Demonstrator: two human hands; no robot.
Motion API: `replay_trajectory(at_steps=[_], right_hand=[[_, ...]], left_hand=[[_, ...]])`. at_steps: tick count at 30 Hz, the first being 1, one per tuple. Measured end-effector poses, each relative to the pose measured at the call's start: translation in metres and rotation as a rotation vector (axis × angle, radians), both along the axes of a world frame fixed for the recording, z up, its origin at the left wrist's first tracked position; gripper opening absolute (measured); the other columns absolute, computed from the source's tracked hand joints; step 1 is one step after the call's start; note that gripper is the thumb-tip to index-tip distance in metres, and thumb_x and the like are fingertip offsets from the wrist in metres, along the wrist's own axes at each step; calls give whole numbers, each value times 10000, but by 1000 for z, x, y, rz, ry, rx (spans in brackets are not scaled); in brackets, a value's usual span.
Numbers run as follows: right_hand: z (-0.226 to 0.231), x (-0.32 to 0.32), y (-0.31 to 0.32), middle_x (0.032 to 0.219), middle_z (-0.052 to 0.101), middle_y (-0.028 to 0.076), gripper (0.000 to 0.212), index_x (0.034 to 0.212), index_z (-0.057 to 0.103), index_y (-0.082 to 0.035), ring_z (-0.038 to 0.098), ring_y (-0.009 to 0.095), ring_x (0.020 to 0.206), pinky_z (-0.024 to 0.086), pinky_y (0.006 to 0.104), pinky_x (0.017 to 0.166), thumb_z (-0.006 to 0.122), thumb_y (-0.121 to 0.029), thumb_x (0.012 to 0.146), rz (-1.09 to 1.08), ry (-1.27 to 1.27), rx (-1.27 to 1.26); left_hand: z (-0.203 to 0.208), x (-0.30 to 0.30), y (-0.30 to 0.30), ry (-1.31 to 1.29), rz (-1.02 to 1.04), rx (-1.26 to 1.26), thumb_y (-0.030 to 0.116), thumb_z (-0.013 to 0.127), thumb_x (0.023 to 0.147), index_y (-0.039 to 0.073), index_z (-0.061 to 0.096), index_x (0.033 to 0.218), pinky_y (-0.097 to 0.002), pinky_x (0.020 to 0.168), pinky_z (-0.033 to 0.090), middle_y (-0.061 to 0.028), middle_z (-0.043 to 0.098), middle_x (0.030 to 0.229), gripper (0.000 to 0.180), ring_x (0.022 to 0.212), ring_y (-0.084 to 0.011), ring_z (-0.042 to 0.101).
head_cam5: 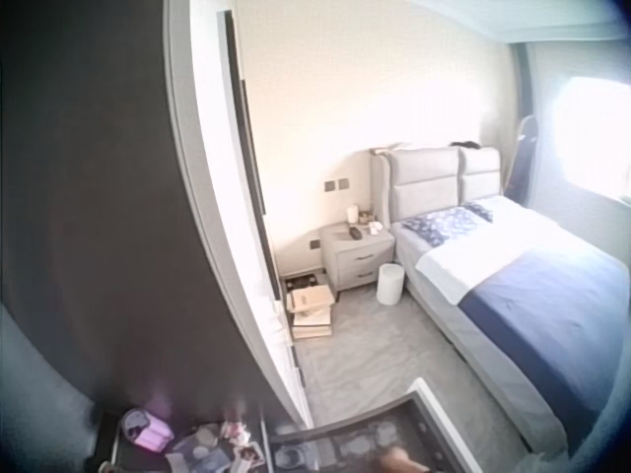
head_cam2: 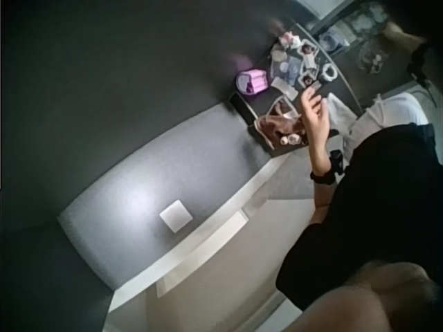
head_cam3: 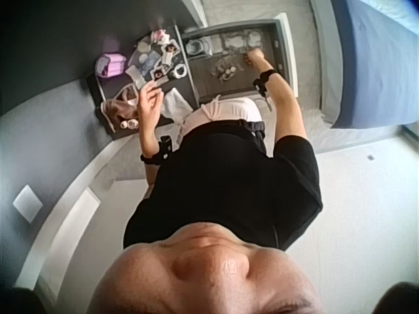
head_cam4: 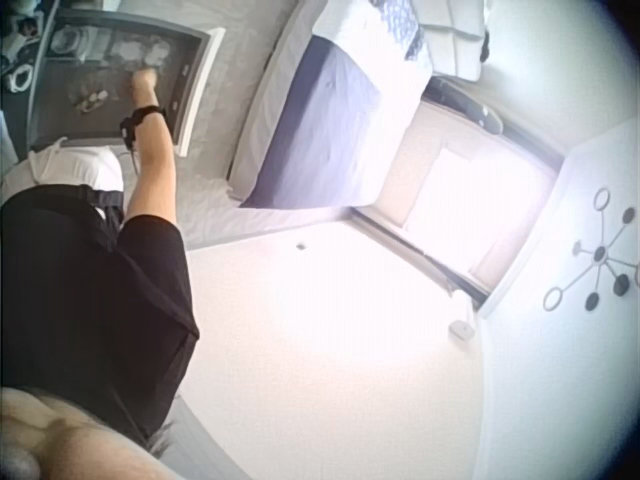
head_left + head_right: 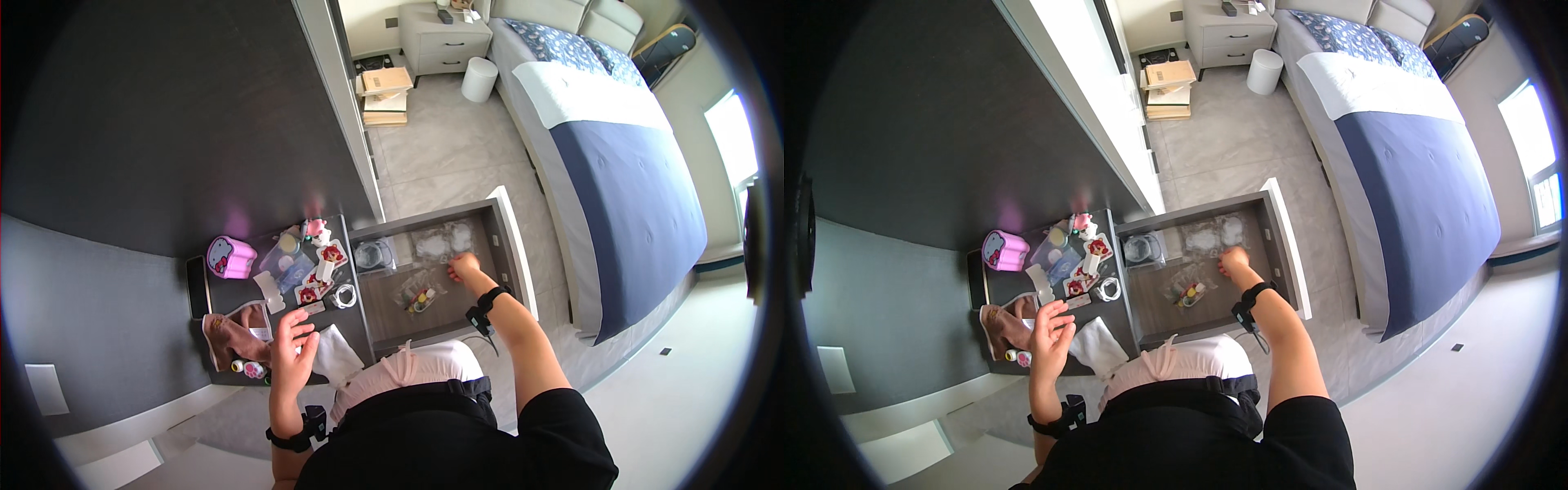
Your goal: The person picks up several small plastic bags from a cluttered surface and places them into an open drawer. They handle a variety of small objects, including some in transparent pouches and a small pink container, moving them one by one into the drawer.
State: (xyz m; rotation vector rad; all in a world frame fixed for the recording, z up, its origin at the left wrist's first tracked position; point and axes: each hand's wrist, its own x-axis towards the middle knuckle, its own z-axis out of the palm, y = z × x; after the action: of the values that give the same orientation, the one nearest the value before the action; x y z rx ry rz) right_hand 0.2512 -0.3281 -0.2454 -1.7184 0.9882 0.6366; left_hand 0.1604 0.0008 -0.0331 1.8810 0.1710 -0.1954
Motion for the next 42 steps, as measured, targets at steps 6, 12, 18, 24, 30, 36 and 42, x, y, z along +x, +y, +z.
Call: replay_trajectory(at_steps=[6, 12, 18, 24, 30, 36, 42], right_hand=[[6, 2, 5, 614, 570, 83, 84, 807, 541, -16, 542, 152, 471, 447, 268, 411, 540, -63, 737, -39, -42, -3], [0, -1, 7, 680, 546, 118, 167, 849, 488, -17, 554, 177, 517, 450, 273, 402, 535, 19, 693, -233, -166, -31], [2, -13, 7, 772, 565, 165, 216, 864, 447, -18, 570, 299, 721, 465, 364, 608, 558, -47, 681, 226, -416, -527], [26, -15, 22, 855, 562, 162, 362, 1013, 453, -69, 534, 328, 837, 423, 403, 714, 570, -103, 671, 616, -410, -521], [22, -23, 45, 989, 497, 192, 419, 1053, 440, -92, 512, 363, 870, 414, 413, 758, 594, -149, 667, 850, -404, -361], [-16, -18, 31, 898, 545, 122, 262, 928, 555, -108, 550, 302, 801, 445, 366, 677, 602, -168, 677, 851, -299, -276], [7, -21, 26, 732, 565, 62, 130, 852, 541, -69, 558, 189, 729, 432, 300, 621, 539, -134, 740, 829, -345, -23]], left_hand=[[-1, -3, 0, 7, 3, -10, 19, 535, 751, 1, 382, 1105, -274, 725, 435, -135, 459, 1063, 386, 888, -186, 513], [-3, -6, 0, 10, -3, -48, 7, 532, 748, -3, 375, 1104, -279, 733, 431, -139, 447, 1076, 390, 892, -189, 513], [-2, -5, 1, -22, -7, -13, 10, 538, 743, 4, 381, 1103, -280, 731, 434, -136, 456, 1073, 393, 891, -191, 515], [0, -9, 4, -25, -134, 290, 67, 571, 726, 23, 395, 1114, -317, 739, 429, -145, 467, 1067, 428, 896, -236, 511], [3, -13, 1, -2, -230, 388, 135, 572, 737, 24, 391, 1122, -331, 787, 404, -158, 453, 1078, 440, 938, -273, 488], [2, -15, 0, -39, -262, 345, 146, 574, 740, 14, 383, 1127, -332, 842, 366, -173, 440, 1099, 451, 1021, -308, 437], [-2, -20, 7, -27, -257, 349, 143, 577, 736, 10, 377, 1129, -336, 840, 366, -179, 440, 1095, 460, 1014, -311, 439]])
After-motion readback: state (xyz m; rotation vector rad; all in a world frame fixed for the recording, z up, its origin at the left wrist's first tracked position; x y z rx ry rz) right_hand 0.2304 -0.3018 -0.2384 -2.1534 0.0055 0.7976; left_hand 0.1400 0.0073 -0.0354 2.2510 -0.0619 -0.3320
